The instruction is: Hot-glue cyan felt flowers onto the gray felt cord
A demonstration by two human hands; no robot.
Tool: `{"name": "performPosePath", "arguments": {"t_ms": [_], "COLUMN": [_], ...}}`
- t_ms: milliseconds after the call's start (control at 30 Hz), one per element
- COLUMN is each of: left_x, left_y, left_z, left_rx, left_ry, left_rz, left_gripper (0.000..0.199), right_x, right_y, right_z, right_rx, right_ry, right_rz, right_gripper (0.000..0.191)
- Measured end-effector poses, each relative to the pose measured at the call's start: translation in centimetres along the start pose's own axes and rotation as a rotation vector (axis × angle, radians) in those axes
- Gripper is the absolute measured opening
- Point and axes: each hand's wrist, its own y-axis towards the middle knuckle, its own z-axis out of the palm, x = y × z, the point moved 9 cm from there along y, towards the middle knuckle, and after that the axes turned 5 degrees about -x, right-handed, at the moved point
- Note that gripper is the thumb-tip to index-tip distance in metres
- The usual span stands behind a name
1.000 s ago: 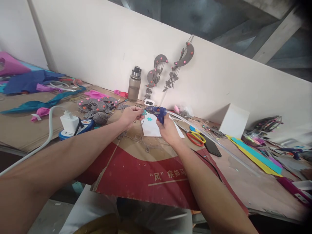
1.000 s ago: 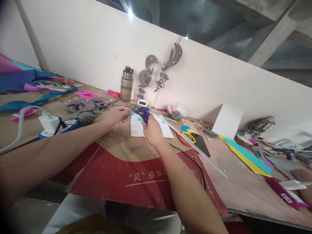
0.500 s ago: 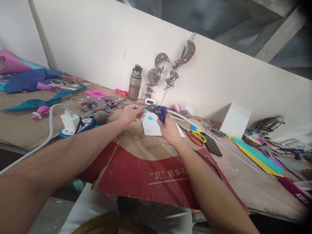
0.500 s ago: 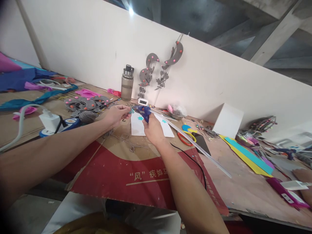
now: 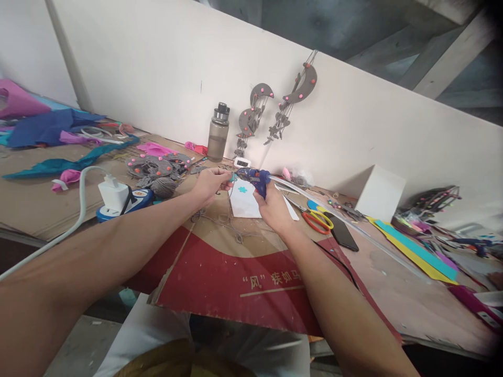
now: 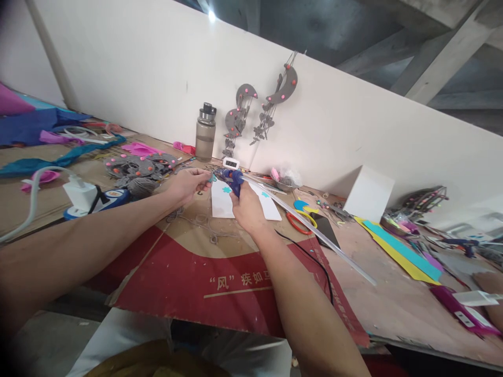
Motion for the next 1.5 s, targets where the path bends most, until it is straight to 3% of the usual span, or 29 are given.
{"name": "performPosePath", "arguments": {"t_ms": [1500], "left_x": [0.38], "left_y": [-0.09], "left_z": [0.32], "left_rx": [0.027], "left_ry": [0.008], "left_rz": [-0.042], "left_gripper": [0.014], "right_x": [-0.09], "right_y": [-0.11], "right_z": [0.20], "right_rx": [0.009], "right_ry": [-0.041], "right_rz": [0.018], "right_gripper": [0.035]}}
